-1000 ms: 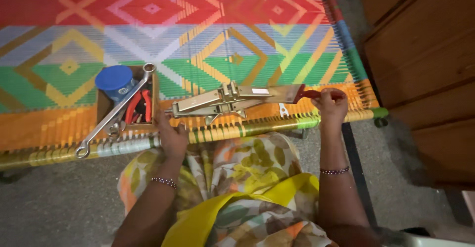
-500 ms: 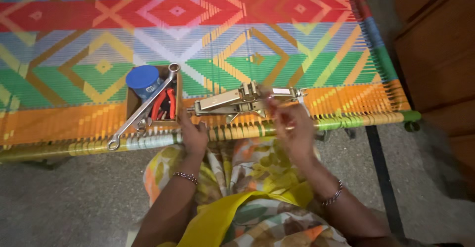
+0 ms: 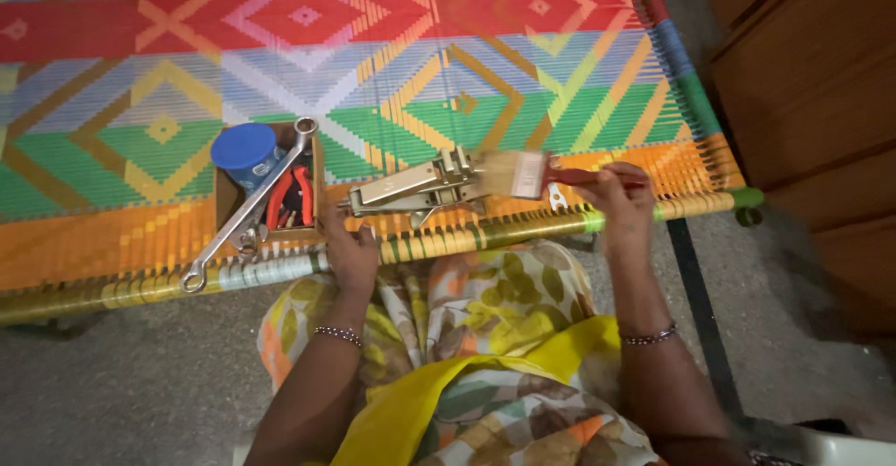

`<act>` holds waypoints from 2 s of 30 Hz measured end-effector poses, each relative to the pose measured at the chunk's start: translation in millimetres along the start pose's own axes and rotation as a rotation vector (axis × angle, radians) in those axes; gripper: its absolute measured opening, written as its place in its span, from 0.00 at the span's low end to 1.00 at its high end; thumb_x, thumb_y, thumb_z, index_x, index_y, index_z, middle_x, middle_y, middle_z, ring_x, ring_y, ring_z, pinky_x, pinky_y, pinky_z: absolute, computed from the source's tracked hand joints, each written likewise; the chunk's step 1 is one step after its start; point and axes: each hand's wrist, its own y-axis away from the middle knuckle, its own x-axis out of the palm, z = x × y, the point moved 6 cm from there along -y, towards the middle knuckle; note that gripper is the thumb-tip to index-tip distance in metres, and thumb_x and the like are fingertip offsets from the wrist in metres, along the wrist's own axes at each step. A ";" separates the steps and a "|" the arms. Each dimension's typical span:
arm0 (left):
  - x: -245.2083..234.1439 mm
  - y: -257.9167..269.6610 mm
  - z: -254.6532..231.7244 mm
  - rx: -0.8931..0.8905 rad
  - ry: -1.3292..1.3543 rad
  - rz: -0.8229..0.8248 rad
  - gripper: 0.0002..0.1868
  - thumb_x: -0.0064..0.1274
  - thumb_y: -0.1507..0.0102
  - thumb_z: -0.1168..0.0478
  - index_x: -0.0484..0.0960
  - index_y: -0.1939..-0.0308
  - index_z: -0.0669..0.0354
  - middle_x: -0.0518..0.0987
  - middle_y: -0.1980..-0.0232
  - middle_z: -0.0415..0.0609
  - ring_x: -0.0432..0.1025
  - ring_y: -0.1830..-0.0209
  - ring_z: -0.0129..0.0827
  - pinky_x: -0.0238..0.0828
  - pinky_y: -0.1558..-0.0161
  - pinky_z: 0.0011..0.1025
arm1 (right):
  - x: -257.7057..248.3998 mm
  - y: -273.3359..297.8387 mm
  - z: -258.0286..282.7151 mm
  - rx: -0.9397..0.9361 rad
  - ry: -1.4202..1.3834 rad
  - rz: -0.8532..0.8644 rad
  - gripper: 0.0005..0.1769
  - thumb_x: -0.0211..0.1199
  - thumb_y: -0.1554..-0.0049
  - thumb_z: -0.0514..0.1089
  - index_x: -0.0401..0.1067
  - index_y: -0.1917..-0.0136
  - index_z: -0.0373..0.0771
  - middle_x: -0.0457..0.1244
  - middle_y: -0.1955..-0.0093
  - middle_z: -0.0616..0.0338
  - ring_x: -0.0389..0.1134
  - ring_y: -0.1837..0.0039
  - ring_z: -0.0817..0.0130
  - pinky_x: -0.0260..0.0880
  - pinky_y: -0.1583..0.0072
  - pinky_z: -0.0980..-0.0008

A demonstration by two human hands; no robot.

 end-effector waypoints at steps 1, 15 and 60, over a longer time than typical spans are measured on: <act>-2.4 -1.1 -2.9 0.040 -0.015 -0.025 0.39 0.57 0.39 0.68 0.59 0.25 0.64 0.75 0.36 0.66 0.79 0.54 0.49 0.75 0.49 0.42 | -9.3 -3.3 3.9 -0.088 0.076 0.001 0.10 0.66 0.40 0.36 0.70 0.46 0.37 0.65 0.50 0.58 0.70 0.50 0.71 0.76 0.46 0.71; -7.8 -5.7 4.5 0.225 0.044 -0.166 0.33 0.50 0.38 0.73 0.63 0.28 0.68 0.72 0.33 0.69 0.71 0.36 0.57 0.68 0.37 0.44 | 133.9 160.9 53.5 -0.715 0.856 0.590 0.12 0.71 0.50 0.35 0.74 0.52 0.40 0.67 0.52 0.57 0.69 0.50 0.54 0.66 0.49 0.56; 59.0 -27.8 109.5 -0.252 0.876 -0.161 0.20 0.47 0.31 0.71 0.76 0.34 0.64 0.79 0.36 0.52 0.75 0.48 0.29 0.71 0.51 0.24 | 248.0 193.3 22.7 -0.608 0.514 1.122 0.13 0.64 0.47 0.31 0.75 0.48 0.39 0.70 0.43 0.54 0.70 0.30 0.54 0.70 0.28 0.58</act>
